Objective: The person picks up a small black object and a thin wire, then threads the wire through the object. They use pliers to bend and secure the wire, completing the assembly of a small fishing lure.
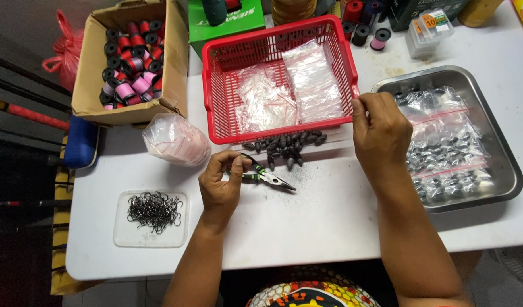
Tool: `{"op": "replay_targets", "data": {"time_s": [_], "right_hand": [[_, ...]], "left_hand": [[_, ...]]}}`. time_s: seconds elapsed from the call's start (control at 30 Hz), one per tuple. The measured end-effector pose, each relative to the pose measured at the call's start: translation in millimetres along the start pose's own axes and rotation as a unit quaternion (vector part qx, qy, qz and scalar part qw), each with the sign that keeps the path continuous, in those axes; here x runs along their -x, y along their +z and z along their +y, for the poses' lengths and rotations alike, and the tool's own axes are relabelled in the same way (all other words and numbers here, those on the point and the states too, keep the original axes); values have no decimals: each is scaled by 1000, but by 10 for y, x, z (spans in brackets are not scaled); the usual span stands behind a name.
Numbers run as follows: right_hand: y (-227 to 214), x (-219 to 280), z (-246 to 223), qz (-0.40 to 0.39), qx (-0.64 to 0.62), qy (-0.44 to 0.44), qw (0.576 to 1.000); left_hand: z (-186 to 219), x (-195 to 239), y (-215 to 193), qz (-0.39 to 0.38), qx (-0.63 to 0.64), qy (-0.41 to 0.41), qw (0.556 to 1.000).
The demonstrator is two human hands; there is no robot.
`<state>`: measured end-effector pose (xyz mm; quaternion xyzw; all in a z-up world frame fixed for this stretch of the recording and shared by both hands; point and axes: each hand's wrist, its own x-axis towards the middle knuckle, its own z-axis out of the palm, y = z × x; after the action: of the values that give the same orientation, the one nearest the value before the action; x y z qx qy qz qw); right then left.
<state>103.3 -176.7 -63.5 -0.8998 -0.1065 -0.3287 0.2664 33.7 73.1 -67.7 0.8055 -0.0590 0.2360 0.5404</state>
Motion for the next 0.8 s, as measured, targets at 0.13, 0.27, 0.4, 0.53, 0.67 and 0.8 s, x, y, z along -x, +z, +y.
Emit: {"op": "replay_targets", "data": {"time_s": [0.13,0.27,0.4,0.53,0.67,0.8], "right_hand": [[24,7,13,-11,7,7,1000],[33,27,27,-100,67,12,993],[36,56,52,-115,104,9,988],[-82,19,-44,-133,121,-1,984],[-260,-34,-180,-171,106,7,979],[-371,-100,-229,-103,53,4,993]], "left_hand": [[21,-2,-1,0,4,0,1000],[23,-6,4,-3,6,-7,1000],[22,-9,6,-7,7,-11,1000],[47,-39,-8,-6,-2,-11,1000],[35,-11,-11,-8,-6,-10,1000],[9,10,-21,0,-11,-7,1000]]}}
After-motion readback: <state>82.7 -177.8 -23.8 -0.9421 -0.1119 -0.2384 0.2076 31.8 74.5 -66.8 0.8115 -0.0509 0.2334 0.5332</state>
